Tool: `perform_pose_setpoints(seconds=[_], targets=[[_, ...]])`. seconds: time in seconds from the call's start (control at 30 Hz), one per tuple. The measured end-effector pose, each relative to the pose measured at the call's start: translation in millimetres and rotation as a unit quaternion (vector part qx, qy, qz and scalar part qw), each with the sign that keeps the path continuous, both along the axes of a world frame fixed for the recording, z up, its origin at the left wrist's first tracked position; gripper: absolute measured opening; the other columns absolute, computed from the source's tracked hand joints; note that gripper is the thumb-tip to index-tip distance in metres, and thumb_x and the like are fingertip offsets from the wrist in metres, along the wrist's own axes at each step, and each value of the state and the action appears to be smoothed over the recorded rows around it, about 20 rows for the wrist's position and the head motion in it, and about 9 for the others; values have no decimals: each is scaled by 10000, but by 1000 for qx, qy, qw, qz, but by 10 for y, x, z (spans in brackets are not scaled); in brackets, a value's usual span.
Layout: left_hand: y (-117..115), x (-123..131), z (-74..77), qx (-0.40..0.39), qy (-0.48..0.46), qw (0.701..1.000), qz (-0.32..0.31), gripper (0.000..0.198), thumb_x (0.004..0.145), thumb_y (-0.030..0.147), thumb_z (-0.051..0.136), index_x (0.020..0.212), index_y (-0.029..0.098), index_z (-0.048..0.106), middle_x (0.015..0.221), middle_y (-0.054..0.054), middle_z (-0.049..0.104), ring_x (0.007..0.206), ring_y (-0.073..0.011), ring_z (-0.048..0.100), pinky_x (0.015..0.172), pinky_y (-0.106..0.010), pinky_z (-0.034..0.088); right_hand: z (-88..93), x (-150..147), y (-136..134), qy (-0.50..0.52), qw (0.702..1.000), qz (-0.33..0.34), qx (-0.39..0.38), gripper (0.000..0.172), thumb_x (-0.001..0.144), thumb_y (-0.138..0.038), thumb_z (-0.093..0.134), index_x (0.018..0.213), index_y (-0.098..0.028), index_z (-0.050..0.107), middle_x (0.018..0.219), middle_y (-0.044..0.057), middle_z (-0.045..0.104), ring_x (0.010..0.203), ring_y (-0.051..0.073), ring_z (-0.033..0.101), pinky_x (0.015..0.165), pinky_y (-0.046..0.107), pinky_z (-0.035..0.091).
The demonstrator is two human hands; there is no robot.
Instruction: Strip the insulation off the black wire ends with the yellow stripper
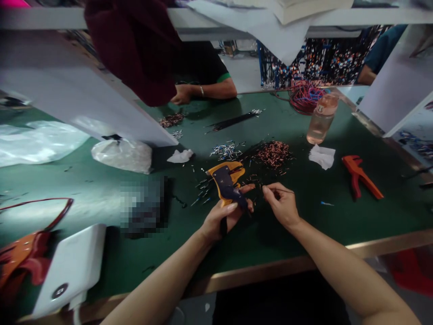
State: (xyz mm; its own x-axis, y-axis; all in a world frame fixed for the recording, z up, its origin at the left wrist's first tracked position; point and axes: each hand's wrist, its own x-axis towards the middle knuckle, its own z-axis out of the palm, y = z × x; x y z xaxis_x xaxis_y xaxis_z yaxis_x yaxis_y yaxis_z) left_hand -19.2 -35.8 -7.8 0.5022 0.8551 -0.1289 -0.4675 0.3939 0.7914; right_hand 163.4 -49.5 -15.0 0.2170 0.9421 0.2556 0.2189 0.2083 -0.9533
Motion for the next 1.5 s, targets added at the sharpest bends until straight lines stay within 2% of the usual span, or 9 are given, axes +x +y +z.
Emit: perform_pose_setpoints(seconds=[0.17,0.3,0.4,0.53,0.67,0.83,1.0,1.13,1.5], targets=[[25,-32,-11,-19,-13,999,25,535,677,352,805,1141,116,681,804,-72,721,758,-198,655,790,-343,501,-16,-13,-34,-132,973,107,155,117,917,-252,622,946,-218,730,842,45,768,717,159,702,659,263,559],[66,-68,-12,-29,-20,998,53,473,682,351,791,1095,138,703,831,-68,723,758,-200,657,772,-345,518,-48,-25,-21,-196,936,188,226,260,958,-129,521,1112,-243,696,947,41,780,839,154,721,772,275,577],[88,-83,8,-19,-34,998,54,407,693,352,783,1044,155,724,884,-66,718,746,-184,635,733,-335,517,-62,-8,-11,-203,945,160,199,309,970,-129,480,1189,-246,664,1013,54,766,893,162,712,797,290,572],[63,-81,-1,1,-33,999,0,413,683,358,791,1035,151,735,1025,-95,707,736,-182,617,701,-345,515,-40,20,-14,-149,975,130,103,245,985,-255,506,1161,-220,672,975,68,739,817,161,692,697,271,555],[17,-76,-71,31,8,996,-80,472,689,388,784,1062,104,722,829,-103,701,741,-209,618,725,-347,498,-8,21,-15,-83,985,150,36,247,977,-370,536,1026,-210,717,913,63,709,801,165,667,654,265,522],[7,-75,-109,44,31,994,-94,497,711,421,764,1081,95,706,802,-95,694,751,-207,614,745,-335,477,10,26,0,-29,989,143,21,247,919,-424,626,837,-205,706,839,38,660,748,148,618,611,250,478],[14,-69,-103,44,29,993,-105,500,721,420,756,1097,96,698,819,-96,696,762,-209,617,782,-347,467,4,45,27,6,986,167,-24,252,893,-457,647,930,-219,722,888,36,649,757,145,610,617,252,476],[8,-65,-93,38,7,993,-108,496,723,415,755,1097,94,701,810,-99,693,763,-211,612,753,-342,470,-16,68,63,44,981,180,-50,295,849,-498,684,801,-208,707,834,24,629,775,154,611,696,281,492],[-12,-59,-120,10,-4,989,-149,480,713,383,774,1098,103,717,834,-110,709,768,-209,635,747,-337,481,-20,46,69,52,992,103,-41,309,847,-485,664,714,-209,622,726,-4,585,637,135,554,608,266,458]])
